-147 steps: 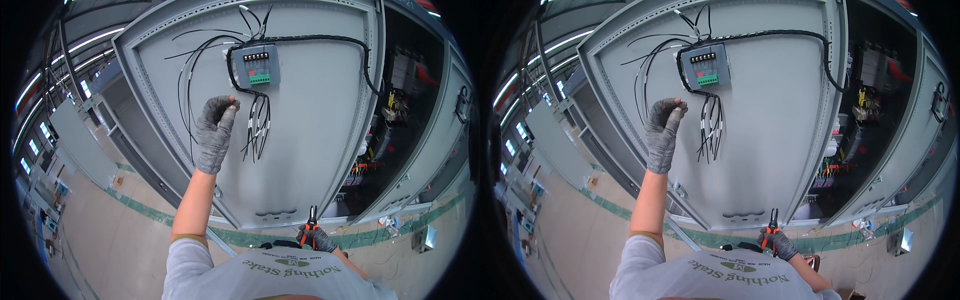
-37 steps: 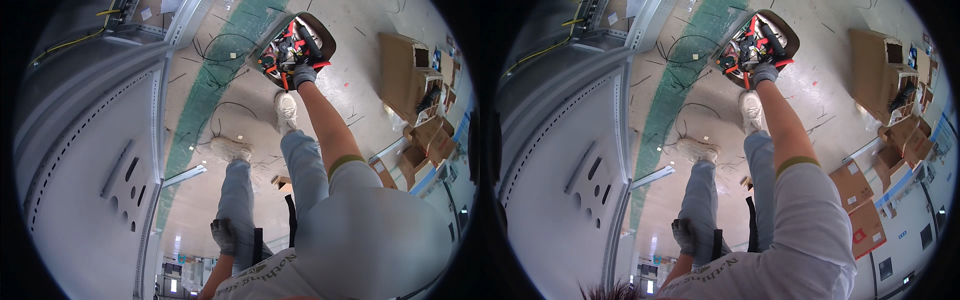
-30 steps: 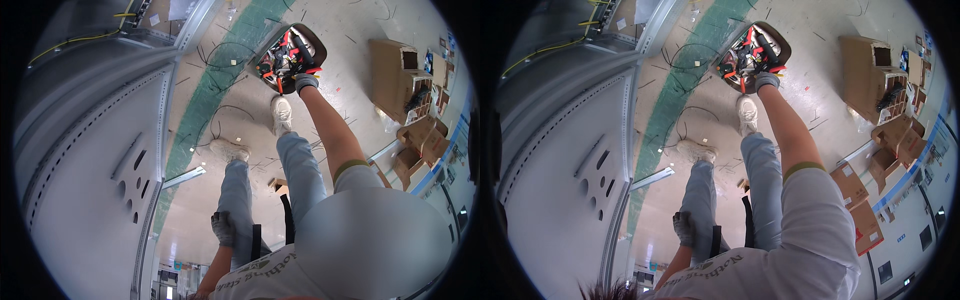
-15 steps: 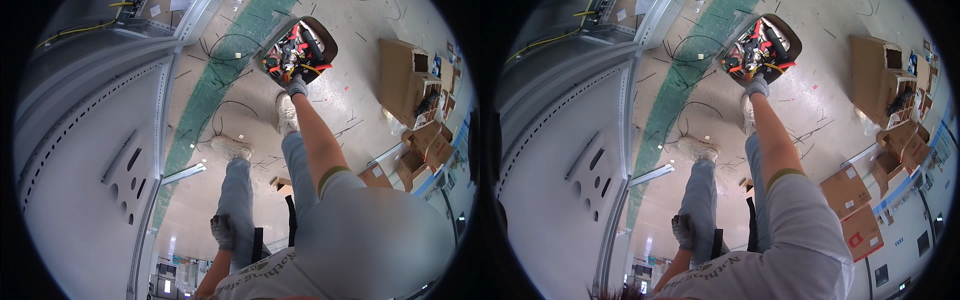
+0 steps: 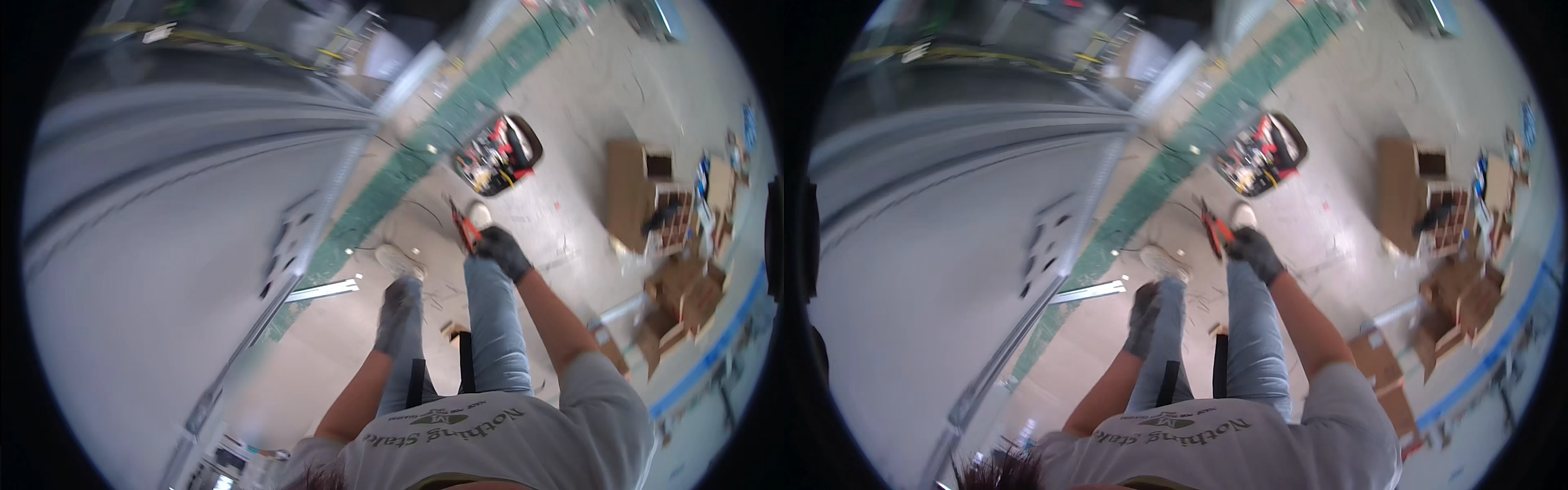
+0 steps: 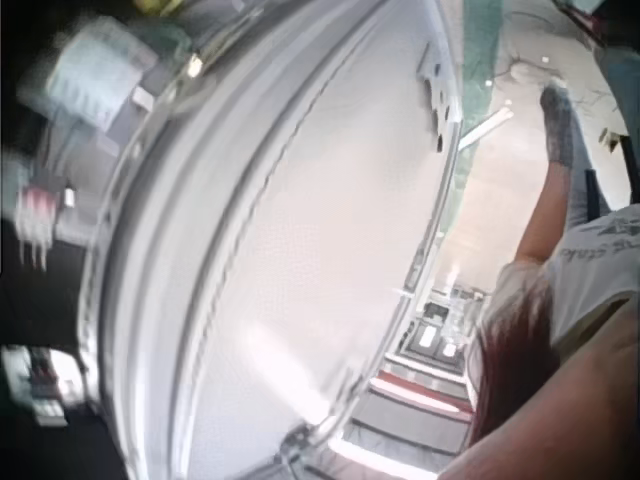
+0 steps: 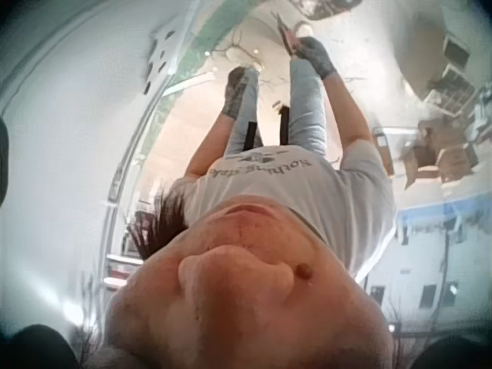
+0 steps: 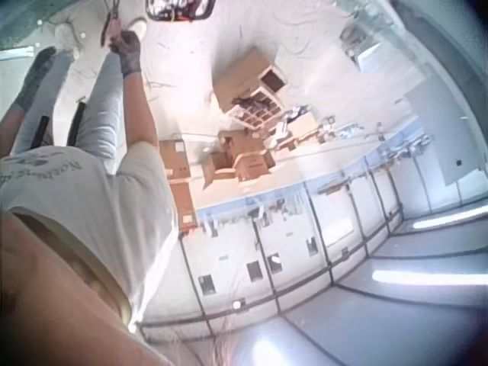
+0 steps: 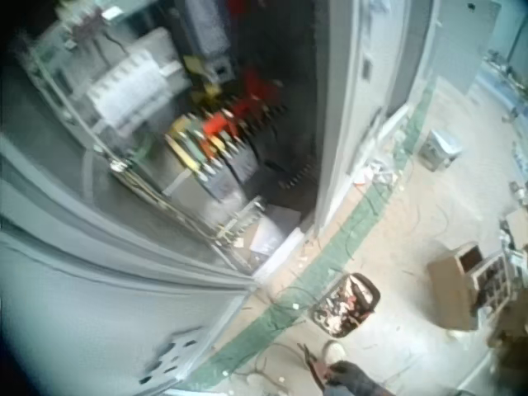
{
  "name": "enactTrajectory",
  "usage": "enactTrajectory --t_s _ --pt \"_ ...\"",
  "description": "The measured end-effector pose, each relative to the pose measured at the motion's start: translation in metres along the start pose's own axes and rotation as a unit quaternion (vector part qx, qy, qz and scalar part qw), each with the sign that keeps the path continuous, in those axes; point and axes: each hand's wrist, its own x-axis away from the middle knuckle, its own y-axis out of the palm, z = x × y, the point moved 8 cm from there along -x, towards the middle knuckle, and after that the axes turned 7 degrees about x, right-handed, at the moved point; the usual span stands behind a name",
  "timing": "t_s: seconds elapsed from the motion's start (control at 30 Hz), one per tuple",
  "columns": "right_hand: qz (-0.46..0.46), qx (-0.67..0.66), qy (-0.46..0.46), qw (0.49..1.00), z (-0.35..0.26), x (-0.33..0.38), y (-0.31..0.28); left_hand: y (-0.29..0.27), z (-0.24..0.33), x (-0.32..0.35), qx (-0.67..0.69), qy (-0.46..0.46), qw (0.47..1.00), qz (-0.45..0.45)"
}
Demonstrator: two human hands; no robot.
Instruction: The person strips insulation from multiple black wires using wire cutters and connects them to a terminal block inside an electrical cabinet. They also move a floor fan and retrieve a plastic bag from a table before returning to the cabinet to continue wiring.
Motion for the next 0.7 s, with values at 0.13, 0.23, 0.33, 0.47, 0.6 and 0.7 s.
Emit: enactTrajectory --t_s 0.13,0.23,0.33,0.47,0.6,0.7 --pt "-0.194 0.038 -0.077 0.977 -0.105 0.137 0.122 0.078 0.075 0.008 0.12 0.133 0.977 -0.114" --pt "-0.22 0.106 -0.156 0.957 -0.173 0.211 0.178 0.127 0.173 0.079 0.18 0.234 0.939 -0.178" --pt "-0.326 0.147 -0.275 0.892 -0.241 0.288 0.231 0.144 0.254 0.165 0.005 0.321 0.941 -0.109" --pt "-0.38 0.331 -0.309 0.806 -0.267 0.328 0.279 0.143 0.315 0.266 -0.149 0.417 0.894 -0.064" --pt "-0.328 0.313 -0.338 0.825 -0.279 0.376 0.336 0.095 0.336 0.312 -0.116 0.46 0.875 -0.096" --pt "-0.271 0.224 -0.372 0.859 -0.281 0.38 0.379 0.031 0.372 0.395 -0.182 0.586 0.789 -0.018"
